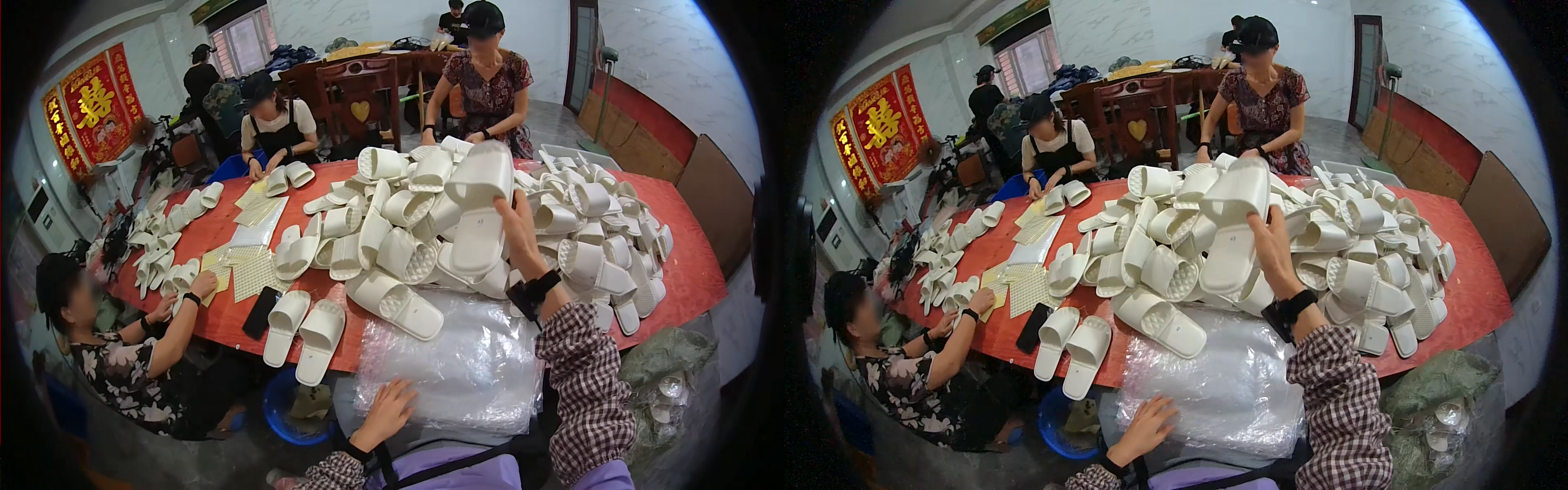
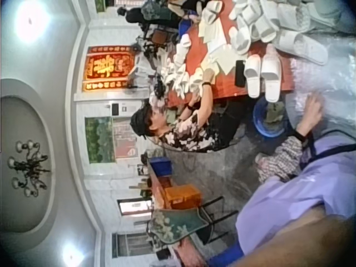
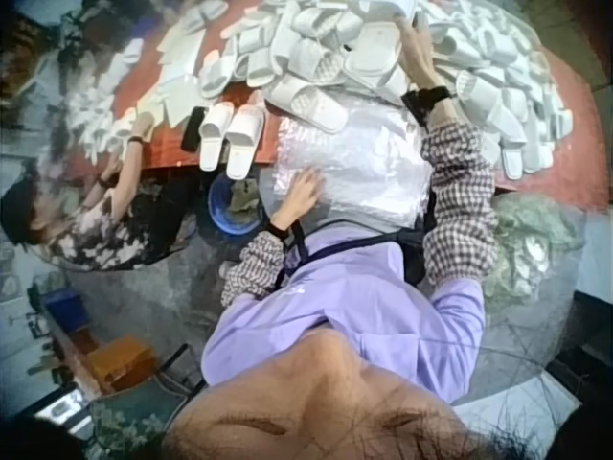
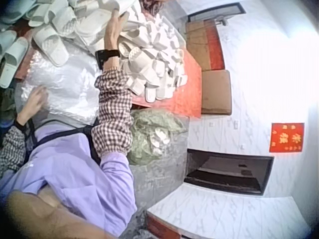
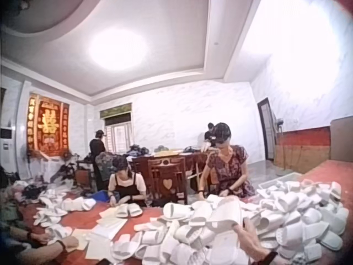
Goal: The person is sorting and inspecting a large pile of white plastic slippers on a work table in a footwear manufacturing setting.
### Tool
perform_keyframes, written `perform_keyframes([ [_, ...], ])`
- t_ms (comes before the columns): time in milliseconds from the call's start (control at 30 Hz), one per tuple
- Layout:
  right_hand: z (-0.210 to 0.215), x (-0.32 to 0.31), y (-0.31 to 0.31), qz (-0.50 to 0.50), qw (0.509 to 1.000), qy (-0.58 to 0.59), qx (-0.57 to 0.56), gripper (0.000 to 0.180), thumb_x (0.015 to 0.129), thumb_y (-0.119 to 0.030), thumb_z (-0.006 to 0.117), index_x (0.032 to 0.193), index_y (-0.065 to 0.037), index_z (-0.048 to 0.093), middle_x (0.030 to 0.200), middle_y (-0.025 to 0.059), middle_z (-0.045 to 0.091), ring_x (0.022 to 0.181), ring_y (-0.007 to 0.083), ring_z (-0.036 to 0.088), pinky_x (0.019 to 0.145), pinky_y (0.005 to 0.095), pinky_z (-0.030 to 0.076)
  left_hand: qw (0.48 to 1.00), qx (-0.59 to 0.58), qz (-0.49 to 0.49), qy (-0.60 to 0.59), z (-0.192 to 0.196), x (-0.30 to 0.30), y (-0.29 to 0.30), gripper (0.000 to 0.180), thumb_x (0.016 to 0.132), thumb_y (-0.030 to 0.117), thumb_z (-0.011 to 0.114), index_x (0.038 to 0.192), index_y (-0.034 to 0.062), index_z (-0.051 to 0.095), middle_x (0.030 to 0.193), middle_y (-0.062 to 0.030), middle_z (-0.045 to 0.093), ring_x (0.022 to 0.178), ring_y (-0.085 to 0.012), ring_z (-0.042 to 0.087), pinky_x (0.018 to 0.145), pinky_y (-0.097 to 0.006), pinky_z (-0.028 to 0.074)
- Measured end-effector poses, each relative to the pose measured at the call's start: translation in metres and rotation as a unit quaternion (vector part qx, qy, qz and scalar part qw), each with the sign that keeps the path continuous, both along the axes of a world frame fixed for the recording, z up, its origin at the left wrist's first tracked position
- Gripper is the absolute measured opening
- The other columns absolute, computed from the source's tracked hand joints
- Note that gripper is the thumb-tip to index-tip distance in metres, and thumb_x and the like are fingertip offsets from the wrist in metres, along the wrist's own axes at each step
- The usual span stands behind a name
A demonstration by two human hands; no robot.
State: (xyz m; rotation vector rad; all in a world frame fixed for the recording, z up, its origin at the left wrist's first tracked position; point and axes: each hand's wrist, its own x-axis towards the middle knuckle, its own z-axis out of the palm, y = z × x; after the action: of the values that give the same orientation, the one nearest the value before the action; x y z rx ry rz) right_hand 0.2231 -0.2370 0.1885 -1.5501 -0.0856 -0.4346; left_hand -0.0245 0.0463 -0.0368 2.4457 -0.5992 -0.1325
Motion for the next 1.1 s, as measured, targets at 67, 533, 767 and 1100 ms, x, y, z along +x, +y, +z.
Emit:
perform_keyframes([
  [67, 0.017, -0.003, 0.005, 0.006, 0.999, -0.023, 0.025, 0.029, 0.091, -0.020, 0.057, 0.106, 0.003, 0.051, 0.097, 0.0084, 0.057, 0.087, 0.0133, 0.051, 0.077, 0.0282, 0.043, 1.000, -0.002, -0.002, -0.008, -0.005, 0.000, 0.002, 0.038, 0.089, 0.019, 0.062, 0.126, 0.0112, 0.056, 0.145, -0.0120, 0.041, 0.140, -0.0365, 0.031, 0.111, -0.056, 0.025],
  [533, 0.085, -0.147, -0.024, 0.097, 0.992, -0.032, 0.069, 0.037, 0.094, -0.024, 0.056, 0.122, 0.000, 0.051, 0.104, 0.0046, 0.059, 0.088, 0.0082, 0.056, 0.076, 0.0225, 0.046, 0.966, -0.241, 0.097, 0.008, 0.054, 0.026, -0.027, 0.055, 0.089, 0.021, 0.066, 0.136, 0.0003, 0.045, 0.137, -0.0221, 0.046, 0.128, -0.0379, 0.043, 0.110, -0.043, 0.031],
  [767, 0.060, -0.193, -0.015, 0.172, 0.975, 0.073, 0.120, 0.041, 0.085, -0.015, 0.056, 0.123, 0.002, 0.052, 0.104, 0.0045, 0.061, 0.093, 0.0091, 0.056, 0.079, 0.0224, 0.045, 0.861, -0.475, 0.032, 0.178, 0.075, 0.030, -0.058, 0.080, 0.086, 0.031, 0.071, 0.147, 0.0002, 0.030, 0.147, -0.0182, 0.036, 0.135, -0.0277, 0.039, 0.108, -0.041, 0.035],
  [1100, -0.049, -0.212, -0.038, 0.149, 0.965, 0.100, 0.189, 0.052, 0.087, -0.013, 0.057, 0.134, 0.004, 0.044, 0.121, 0.0104, 0.058, 0.105, 0.0144, 0.056, 0.090, 0.0262, 0.044, 0.723, -0.571, 0.120, 0.370, 0.016, 0.009, -0.036, 0.053, 0.100, 0.022, 0.053, 0.145, 0.0054, 0.031, 0.135, -0.0071, 0.049, 0.119, -0.0155, 0.050, 0.098, -0.031, 0.043],
])
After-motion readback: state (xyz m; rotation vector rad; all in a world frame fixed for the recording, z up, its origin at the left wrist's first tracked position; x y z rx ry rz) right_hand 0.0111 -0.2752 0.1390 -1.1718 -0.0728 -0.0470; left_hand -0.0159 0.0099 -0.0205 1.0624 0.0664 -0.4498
